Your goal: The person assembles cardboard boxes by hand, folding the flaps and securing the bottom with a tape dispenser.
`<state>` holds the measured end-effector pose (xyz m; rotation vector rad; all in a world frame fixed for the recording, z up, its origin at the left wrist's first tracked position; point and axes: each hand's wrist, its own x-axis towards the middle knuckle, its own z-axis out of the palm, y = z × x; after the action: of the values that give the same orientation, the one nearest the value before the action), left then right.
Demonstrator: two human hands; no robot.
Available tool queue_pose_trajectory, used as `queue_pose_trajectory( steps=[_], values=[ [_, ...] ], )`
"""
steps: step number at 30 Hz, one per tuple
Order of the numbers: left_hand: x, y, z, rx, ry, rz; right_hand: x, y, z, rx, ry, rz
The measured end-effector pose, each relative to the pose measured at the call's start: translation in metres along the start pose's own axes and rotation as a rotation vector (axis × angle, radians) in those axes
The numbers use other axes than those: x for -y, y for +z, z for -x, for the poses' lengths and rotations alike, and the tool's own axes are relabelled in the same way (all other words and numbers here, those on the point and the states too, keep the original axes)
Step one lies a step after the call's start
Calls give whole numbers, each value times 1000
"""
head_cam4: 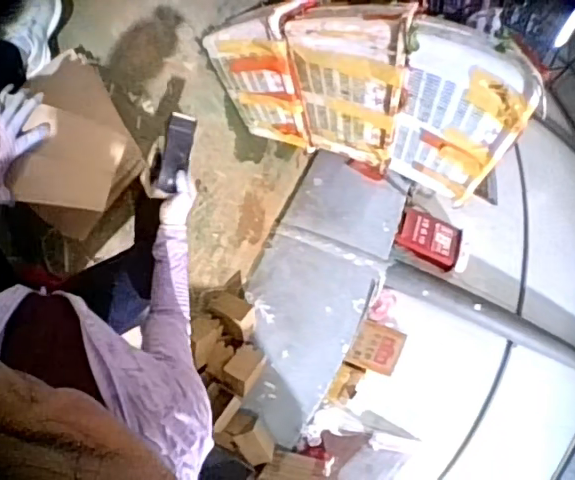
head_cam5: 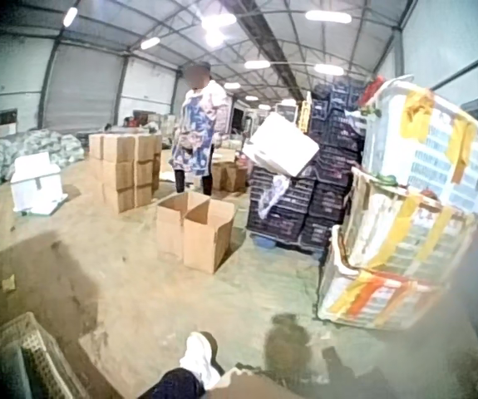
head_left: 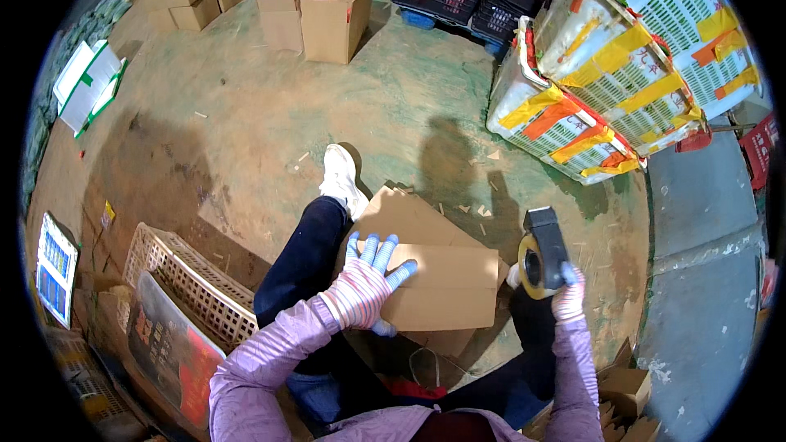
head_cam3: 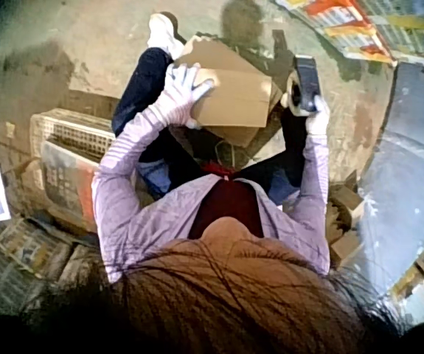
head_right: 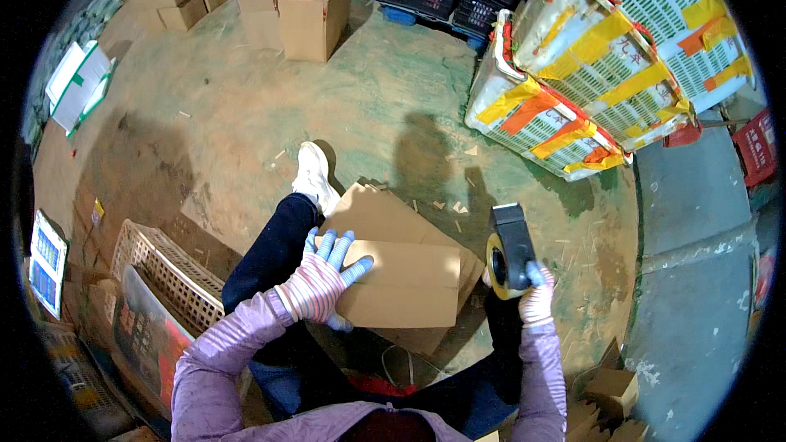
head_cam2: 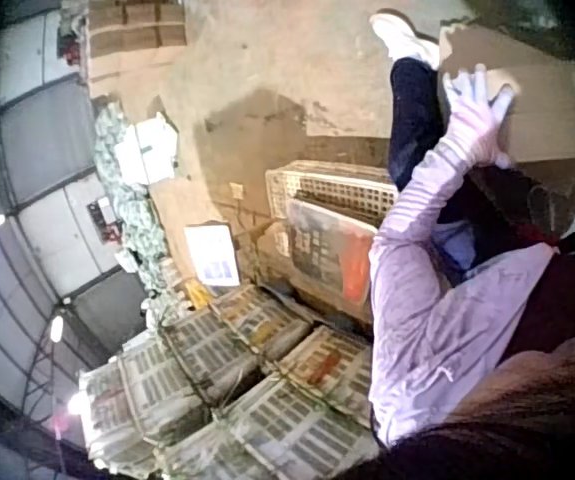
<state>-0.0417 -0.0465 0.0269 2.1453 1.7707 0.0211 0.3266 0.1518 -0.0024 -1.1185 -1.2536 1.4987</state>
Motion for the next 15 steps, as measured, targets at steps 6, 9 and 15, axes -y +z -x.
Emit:
queue_pose_trajectory(
  steps=[6,9,15],
  values=[
    [0,4,-1,-12,-22,-39,63,68,18,239,119,-157],
    [0,5,-2,-8,-35,-91,62,88,14,432,119,81],
    [1,13,2,-38,-37,-45,47,107,6,579,-11,460]
  ],
)
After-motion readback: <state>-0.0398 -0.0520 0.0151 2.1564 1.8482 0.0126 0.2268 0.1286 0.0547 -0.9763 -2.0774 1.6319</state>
